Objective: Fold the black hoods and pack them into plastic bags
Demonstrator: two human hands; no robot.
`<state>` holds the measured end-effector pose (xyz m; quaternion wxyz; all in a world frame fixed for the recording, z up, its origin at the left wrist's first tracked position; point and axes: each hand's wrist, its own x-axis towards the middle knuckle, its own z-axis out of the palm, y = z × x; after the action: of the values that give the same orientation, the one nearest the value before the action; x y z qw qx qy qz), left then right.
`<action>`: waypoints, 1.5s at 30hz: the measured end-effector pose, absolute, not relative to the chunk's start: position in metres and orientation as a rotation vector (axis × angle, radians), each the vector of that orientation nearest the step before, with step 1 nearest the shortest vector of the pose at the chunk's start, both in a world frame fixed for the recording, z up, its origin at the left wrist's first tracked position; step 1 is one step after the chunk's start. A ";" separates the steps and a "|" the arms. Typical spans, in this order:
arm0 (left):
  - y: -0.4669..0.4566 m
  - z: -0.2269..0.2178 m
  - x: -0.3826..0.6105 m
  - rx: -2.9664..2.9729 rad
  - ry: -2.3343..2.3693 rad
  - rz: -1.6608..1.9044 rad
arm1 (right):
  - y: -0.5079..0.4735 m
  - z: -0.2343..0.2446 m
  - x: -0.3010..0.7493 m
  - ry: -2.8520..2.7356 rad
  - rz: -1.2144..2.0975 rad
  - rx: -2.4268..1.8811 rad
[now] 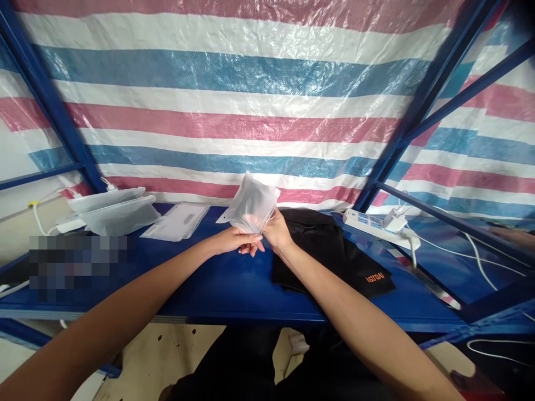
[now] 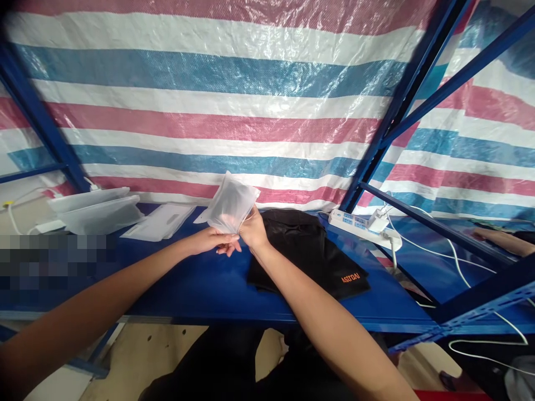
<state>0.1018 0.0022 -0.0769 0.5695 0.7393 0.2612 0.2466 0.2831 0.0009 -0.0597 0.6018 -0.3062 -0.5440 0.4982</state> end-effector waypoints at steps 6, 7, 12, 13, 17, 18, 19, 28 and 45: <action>0.004 -0.071 0.097 1.453 0.618 0.796 | 0.006 -0.067 0.289 -1.365 1.187 -0.792; 0.005 -0.070 0.095 1.371 0.608 0.849 | 0.005 -0.067 0.291 -1.410 1.130 -0.840; 0.014 -0.067 0.077 1.031 0.529 0.921 | -0.007 -0.061 0.301 -1.730 0.653 -0.935; 0.015 -0.067 0.073 0.996 0.521 0.907 | -0.009 -0.059 0.302 -1.810 0.581 -0.912; 0.017 -0.066 0.064 0.932 0.523 0.871 | -0.015 -0.053 0.302 -2.129 0.370 -0.803; 0.017 -0.067 0.063 0.928 0.533 0.866 | -0.016 -0.054 0.301 -2.188 0.336 -0.786; 0.016 -0.067 0.063 0.930 0.547 0.854 | -0.016 -0.054 0.301 -2.235 0.305 -0.780; 0.018 -0.065 0.050 1.004 0.569 0.707 | -0.007 -0.065 0.298 -2.360 0.140 -0.769; 0.034 -0.047 0.001 0.910 0.526 1.010 | 0.030 -0.072 0.330 -2.106 0.420 -0.710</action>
<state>0.0008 0.0341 -0.0472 0.7459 0.4159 0.2404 0.4614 0.3301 0.0304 -0.0717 0.4258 -0.2838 -0.8426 0.1681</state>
